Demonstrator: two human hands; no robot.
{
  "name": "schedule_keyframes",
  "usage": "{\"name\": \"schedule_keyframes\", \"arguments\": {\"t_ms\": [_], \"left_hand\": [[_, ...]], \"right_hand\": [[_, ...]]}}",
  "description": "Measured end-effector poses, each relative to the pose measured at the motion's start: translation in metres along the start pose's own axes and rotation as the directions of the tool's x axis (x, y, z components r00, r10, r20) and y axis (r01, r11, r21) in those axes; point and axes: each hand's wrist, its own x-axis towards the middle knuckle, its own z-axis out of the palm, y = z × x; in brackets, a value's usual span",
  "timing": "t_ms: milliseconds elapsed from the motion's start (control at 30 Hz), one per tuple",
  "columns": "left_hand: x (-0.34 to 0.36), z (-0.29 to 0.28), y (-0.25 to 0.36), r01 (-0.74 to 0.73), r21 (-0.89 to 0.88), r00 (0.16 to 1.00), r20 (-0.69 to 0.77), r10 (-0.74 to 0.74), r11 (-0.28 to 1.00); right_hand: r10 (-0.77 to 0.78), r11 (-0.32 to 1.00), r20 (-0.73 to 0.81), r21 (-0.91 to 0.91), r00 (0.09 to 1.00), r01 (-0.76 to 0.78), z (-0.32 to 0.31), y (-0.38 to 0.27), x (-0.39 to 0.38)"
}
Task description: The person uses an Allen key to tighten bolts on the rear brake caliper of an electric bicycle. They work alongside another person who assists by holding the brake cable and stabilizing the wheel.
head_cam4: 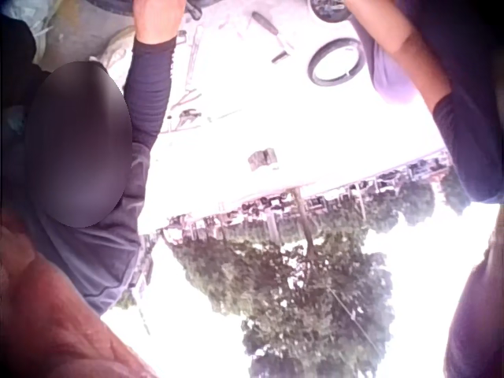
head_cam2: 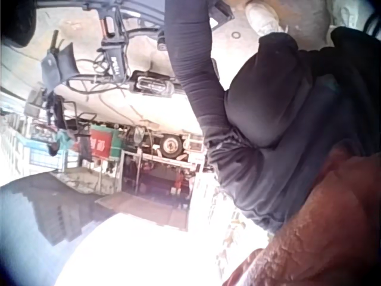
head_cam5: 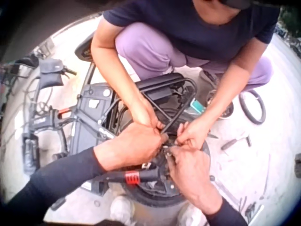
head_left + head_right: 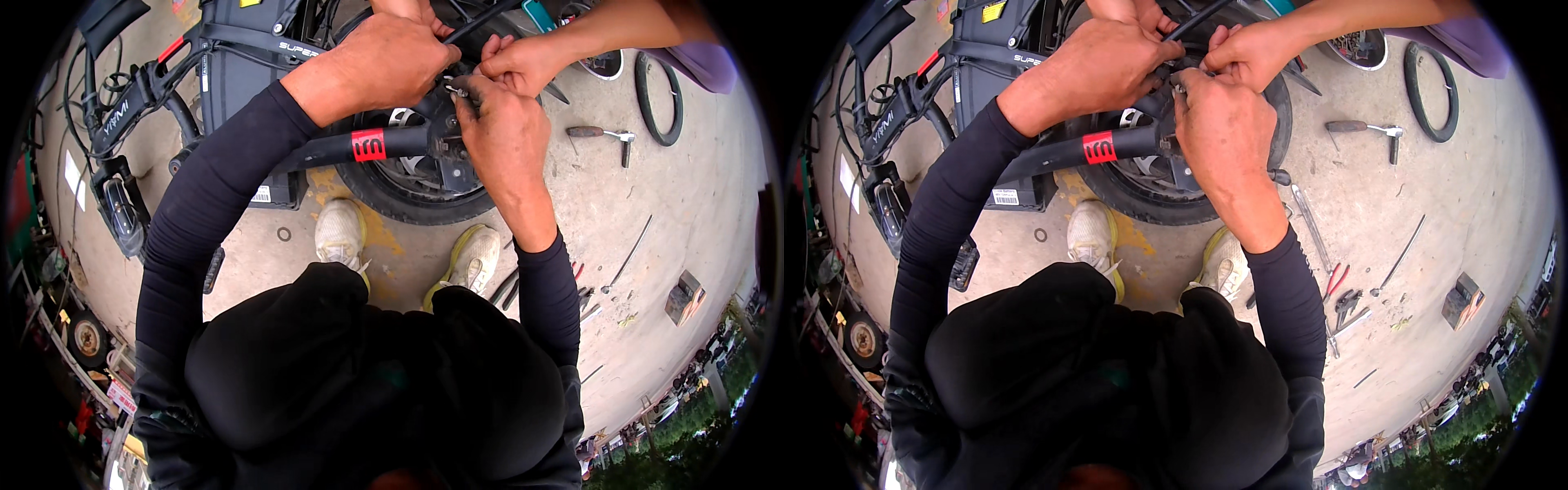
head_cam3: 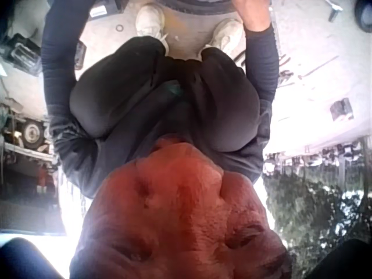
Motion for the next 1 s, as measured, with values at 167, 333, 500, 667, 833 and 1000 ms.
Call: {"name": "schedule_keyframes", "arguments": {"t_ms": [167, 333, 500, 667, 833, 1000], "left_hand": [[-0.0005, 0.0013, 0.0024, 0.038, -0.022, 0.999, 0.013, -0.038, 0.999], [-0.0015, 0.0026, 0.0025, 0.02, 0.044, 0.999, -0.04, -0.018, 0.999], [-0.004, 0.0012, 0.0042, -0.003, 0.088, 0.999, -0.043, 0.007, 0.996], [-0.0031, 0.0001, 0.0023, -0.026, 0.079, 0.994, -0.102, 0.034, 0.997], [-0.0032, 0.0011, 0.006, 0.004, 0.056, 0.996, -0.094, 0.002, 0.998], [-0.0014, 0.0, 0.0074, 0.055, 0.047, 0.997, -0.051, -0.053, 0.997]], "right_hand": [[-0.011, 0.999, 0.012, -0.045, 1.0, 0.012, 0.0005, -0.0025, 0.0039], [-0.013, 0.999, -0.011, -0.048, 1.0, 0.012, 0.0003, -0.0047, 0.0034], [-0.019, 0.996, -0.016, -0.083, 1.0, 0.018, 0.0035, -0.0068, 0.0036], [-0.052, 0.991, -0.042, -0.127, 0.998, 0.047, 0.0026, -0.0072, 0.0064], [-0.028, 0.998, -0.078, -0.066, 0.997, 0.023, 0.0043, -0.0061, 0.0029], [-0.039, 0.992, -0.094, -0.122, 0.995, 0.027, 0.007, -0.0067, 0.0031]]}}
